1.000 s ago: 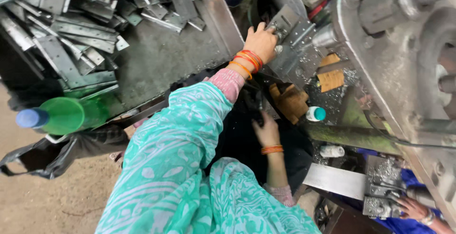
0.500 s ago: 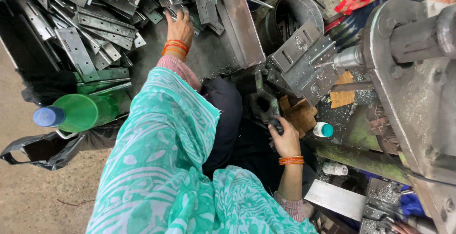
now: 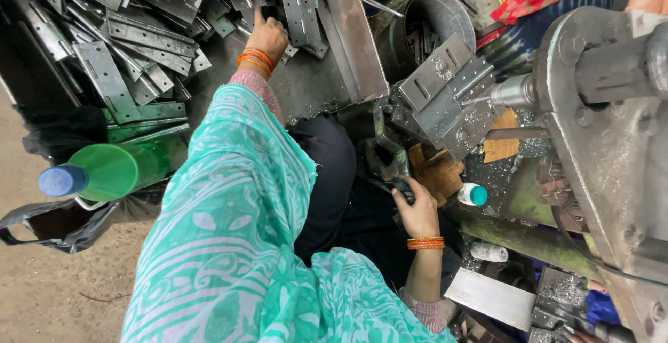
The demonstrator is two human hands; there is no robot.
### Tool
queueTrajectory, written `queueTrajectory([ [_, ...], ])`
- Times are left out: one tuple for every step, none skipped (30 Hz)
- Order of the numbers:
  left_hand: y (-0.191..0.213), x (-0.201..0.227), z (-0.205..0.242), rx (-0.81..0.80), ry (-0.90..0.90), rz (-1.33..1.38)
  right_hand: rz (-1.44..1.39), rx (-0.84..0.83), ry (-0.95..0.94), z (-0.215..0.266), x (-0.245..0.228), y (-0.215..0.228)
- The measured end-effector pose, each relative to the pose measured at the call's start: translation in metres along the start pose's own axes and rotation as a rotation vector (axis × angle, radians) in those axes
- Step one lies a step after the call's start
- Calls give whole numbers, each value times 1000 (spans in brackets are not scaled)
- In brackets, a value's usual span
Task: The person operates a manual punching machine to process metal brackets. They pick up brackets from a pile, place them into the machine, pull a lever to activate the punch, and then remove the processed brackets, repeating the cycle.
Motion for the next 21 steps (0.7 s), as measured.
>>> queueTrajectory([
  [1,2,8,42,-15,5,2,-8,-14,1,0,0],
  [3,3,15,45,-30,4,3,-16,-24,1,-1,-1],
  [4,6,24,49,-46,3,-2,-4,-6,0,-2,-1],
  [5,13,34,50,-61,7,-4,5,10,1,-2,0],
  [5,18,44,23,-68,12,-5,15,26,1,-3,1],
  [6,24,52,-2,-75,17,-12,19,34,3,-3,2],
  [7,29,62,-27,-82,21,-18,24,43,4,-3,2],
  [8,34,73,-20,-71,67,-25,29,52,5,-4,2],
  [9,40,84,-14,-61,112,-28,29,60,5,-5,2],
  [10,44,92,-7,-52,160,-30,31,65,5,-5,3],
  [11,44,97,2,-61,178,-32,32,70,5,-6,2],
  [11,45,103,8,-70,201,-29,32,55,5,-5,3],
  [11,46,107,15,-79,225,-25,32,40,6,-4,2],
  [10,45,114,-73,-21,303,-19,27,24,7,-2,2],
  [10,39,118,-162,39,380,-29,26,32,9,0,0],
  [11,33,119,-245,100,456,-39,29,45,8,0,0],
  [15,28,121,-170,114,553,-49,33,57,8,0,0],
  [20,19,122,-93,128,649,-45,33,54,8,0,0],
  [26,16,125,-15,142,745,-42,34,51,9,1,1],
  [32,13,127,-41,160,710,-39,37,49,8,0,0],
  [38,8,131,-67,178,676,-36,41,46,7,0,-1],
])
Point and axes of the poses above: each hand's wrist, its own z-axis away from the middle knuckle, its own y-axis out of the back of the hand, x = y × z, the point moved 1 cm from there along -z, towards the middle knuckle, and after that the axes turned 2 degrees about -y, right-handed, at the moved point
